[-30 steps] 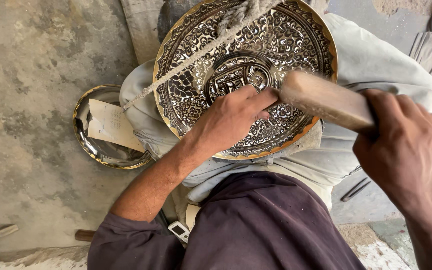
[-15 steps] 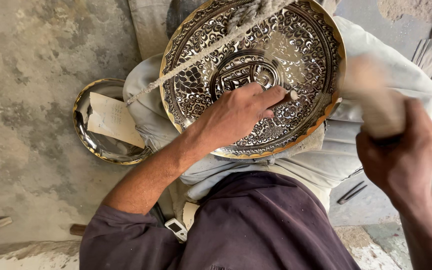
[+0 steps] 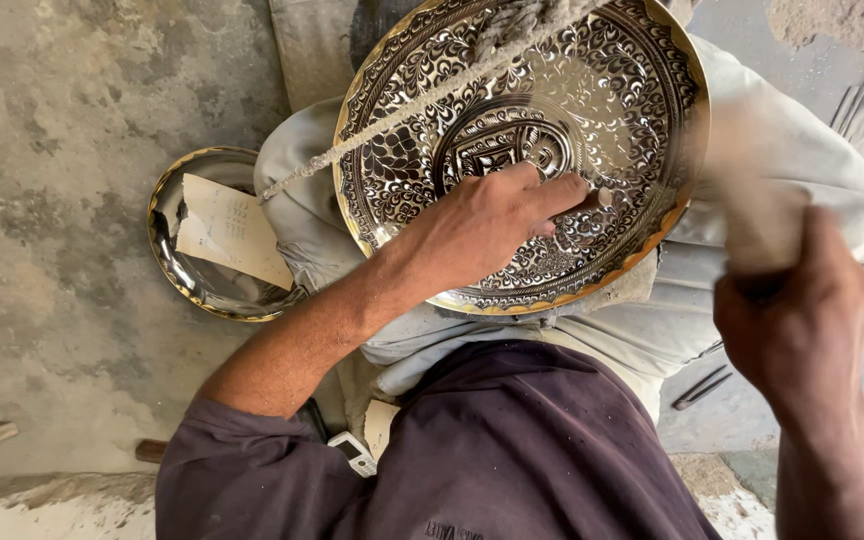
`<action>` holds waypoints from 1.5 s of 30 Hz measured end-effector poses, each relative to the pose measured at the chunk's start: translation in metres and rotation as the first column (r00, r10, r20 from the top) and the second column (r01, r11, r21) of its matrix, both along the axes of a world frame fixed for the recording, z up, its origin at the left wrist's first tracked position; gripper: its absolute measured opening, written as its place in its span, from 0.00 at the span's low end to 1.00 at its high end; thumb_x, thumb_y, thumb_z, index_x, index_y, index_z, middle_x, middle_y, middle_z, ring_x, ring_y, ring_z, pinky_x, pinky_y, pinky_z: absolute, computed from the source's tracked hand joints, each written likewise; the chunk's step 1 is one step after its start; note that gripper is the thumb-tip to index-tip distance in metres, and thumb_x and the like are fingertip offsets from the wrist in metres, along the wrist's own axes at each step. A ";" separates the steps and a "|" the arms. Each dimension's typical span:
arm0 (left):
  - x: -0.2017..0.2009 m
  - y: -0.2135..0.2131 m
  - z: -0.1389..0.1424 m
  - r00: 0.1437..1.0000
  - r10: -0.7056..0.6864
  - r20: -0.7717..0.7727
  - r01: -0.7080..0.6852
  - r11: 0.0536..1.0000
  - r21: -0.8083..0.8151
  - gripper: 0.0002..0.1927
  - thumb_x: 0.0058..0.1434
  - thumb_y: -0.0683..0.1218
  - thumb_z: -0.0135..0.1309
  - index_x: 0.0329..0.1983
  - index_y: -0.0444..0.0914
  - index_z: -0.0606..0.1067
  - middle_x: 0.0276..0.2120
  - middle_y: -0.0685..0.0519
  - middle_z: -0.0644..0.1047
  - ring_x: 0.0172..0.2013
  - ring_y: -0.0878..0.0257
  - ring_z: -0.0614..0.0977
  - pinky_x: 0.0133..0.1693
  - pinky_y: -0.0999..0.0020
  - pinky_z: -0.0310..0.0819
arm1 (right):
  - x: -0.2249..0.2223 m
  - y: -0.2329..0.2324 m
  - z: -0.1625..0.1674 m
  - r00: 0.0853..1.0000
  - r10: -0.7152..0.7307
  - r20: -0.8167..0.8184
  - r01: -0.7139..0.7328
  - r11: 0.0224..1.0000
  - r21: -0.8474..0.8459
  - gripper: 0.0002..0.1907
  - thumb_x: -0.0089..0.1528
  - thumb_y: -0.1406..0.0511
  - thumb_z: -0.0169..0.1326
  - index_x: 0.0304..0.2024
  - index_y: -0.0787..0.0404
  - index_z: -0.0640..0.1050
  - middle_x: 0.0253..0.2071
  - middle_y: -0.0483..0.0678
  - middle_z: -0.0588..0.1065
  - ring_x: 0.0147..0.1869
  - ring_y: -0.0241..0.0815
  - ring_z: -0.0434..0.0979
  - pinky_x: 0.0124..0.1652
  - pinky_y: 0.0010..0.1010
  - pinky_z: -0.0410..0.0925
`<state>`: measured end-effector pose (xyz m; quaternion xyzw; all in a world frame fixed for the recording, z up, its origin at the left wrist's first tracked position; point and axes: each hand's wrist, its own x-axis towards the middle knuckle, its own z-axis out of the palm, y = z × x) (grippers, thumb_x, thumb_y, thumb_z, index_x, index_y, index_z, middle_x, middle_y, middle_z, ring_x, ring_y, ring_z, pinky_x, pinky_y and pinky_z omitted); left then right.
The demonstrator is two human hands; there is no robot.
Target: The person sits on the floor with an ornate brass tray on their lap and hammers a small chisel-like punch with a wooden mallet to emboss decorative patterns into the tray's surface, repositioning the punch and rotating the tray as they work across different areas.
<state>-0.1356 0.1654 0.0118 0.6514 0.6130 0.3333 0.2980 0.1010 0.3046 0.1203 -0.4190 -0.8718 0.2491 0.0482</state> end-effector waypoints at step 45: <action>-0.018 -0.001 0.006 0.995 -0.097 -0.019 0.095 0.991 -0.094 0.19 0.70 0.33 0.46 0.62 0.41 0.70 0.27 0.49 0.71 0.39 0.55 0.87 0.23 0.78 0.79 | 0.000 -0.052 -0.011 0.942 -0.284 -0.179 0.243 0.944 -0.224 0.27 0.65 0.70 0.60 0.61 0.64 0.61 0.45 0.52 0.78 0.46 0.43 0.80 0.48 0.38 0.75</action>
